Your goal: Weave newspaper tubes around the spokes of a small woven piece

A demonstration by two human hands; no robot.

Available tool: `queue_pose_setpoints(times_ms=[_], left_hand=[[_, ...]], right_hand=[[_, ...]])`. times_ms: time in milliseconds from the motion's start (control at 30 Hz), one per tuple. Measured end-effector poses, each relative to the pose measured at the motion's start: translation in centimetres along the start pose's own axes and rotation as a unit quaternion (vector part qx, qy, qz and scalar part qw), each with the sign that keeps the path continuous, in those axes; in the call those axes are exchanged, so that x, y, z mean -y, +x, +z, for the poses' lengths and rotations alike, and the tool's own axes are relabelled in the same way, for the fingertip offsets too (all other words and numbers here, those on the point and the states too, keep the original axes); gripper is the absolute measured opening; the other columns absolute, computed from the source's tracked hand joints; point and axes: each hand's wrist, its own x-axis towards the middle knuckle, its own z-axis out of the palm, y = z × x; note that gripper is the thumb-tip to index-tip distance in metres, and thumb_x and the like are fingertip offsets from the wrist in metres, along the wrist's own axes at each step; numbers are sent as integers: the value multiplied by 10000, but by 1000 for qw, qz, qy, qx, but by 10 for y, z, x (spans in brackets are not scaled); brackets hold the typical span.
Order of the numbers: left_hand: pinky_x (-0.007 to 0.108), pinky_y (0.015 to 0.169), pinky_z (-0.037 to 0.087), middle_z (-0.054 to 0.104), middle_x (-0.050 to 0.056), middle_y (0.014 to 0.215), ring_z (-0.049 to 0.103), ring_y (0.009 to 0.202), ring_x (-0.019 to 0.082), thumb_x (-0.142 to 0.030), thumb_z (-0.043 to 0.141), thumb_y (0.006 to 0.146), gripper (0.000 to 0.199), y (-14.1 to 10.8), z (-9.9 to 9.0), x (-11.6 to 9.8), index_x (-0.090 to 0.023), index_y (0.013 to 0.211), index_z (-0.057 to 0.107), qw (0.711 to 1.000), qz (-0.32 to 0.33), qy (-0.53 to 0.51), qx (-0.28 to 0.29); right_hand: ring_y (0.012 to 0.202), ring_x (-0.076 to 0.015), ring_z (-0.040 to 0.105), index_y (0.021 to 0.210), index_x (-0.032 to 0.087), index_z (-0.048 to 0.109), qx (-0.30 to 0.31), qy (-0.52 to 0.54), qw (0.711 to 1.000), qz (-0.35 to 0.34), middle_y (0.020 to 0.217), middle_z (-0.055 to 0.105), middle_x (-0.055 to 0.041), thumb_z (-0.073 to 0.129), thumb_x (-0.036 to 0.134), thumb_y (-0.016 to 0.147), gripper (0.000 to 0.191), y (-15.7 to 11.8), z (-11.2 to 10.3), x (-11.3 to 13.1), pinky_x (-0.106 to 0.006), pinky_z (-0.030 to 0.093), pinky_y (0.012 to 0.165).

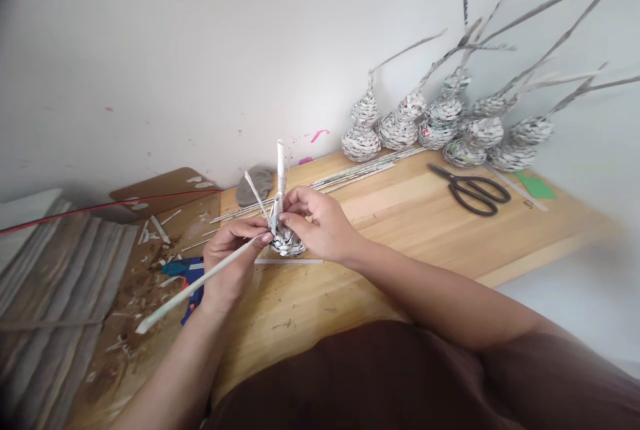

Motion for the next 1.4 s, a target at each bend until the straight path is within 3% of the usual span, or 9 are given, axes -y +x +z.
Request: queue_pose_setpoints(times_ms=[333, 500, 800, 933, 1133, 1233, 1400], left_hand=[[251, 723, 581, 764, 29, 839, 716, 778, 139, -205, 858, 721, 153, 2, -3, 0, -179, 759, 713, 1000, 2, 1, 4], [234, 709, 569, 761, 32, 855, 714, 780, 130, -185, 832, 760, 158, 1, -1, -2, -171, 770, 675, 1000, 10, -1, 15], [289, 802, 550, 754, 36, 886, 702, 833, 160, -191, 776, 818, 99, -1, -9, -8, -200, 812, 678, 990, 68, 78, 94], [295, 771, 538, 740, 32, 850, 682, 786, 164, -205, 742, 843, 64, -1, -16, -17, -204, 815, 684, 977, 76, 158, 119], [248, 664, 513, 688, -7, 767, 633, 682, 139, -157, 761, 800, 121, 0, -17, -30, -217, 871, 683, 966, 60, 211, 134], [283, 729, 541, 711, 20, 835, 662, 740, 168, -194, 773, 801, 146, 1, -19, -32, -227, 932, 718, 971, 37, 181, 149], [354, 812, 551, 755, 77, 916, 693, 847, 227, -284, 752, 839, 93, 4, -24, -34, -238, 913, 785, 954, 35, 175, 240]], right_hand=[[657, -117, 629, 814, 185, 599, 29, 68, 996, 39, 729, 684, 21, 768, 271, 785, 193, 6, -4, -1, -237, 504, 627], [677, -105, 635, 784, 160, 645, 38, 88, 994, 56, 735, 695, 17, 770, 243, 768, 151, 9, -7, 1, -237, 518, 686], [615, -89, 590, 800, 155, 714, 103, 131, 984, 57, 686, 672, 31, 800, 228, 744, 126, 4, -4, 8, -213, 488, 608], [713, -115, 633, 799, 161, 744, 123, 119, 985, 20, 796, 704, -4, 817, 247, 740, 128, 3, -4, 4, -241, 526, 671], [1099, -190, 655, 831, 197, 790, 131, 29, 989, -54, 1095, 695, -65, 795, 185, 764, 68, 1, -6, 4, -325, 531, 914], [1212, -208, 617, 860, 207, 798, 159, -11, 983, -88, 1185, 672, -78, 771, 164, 804, 76, -1, -6, 7, -376, 491, 1015], [1293, -204, 579, 888, 226, 810, 210, -75, 968, -115, 1317, 637, -72, 724, 135, 857, 129, -3, -7, 11, -394, 444, 1089]])
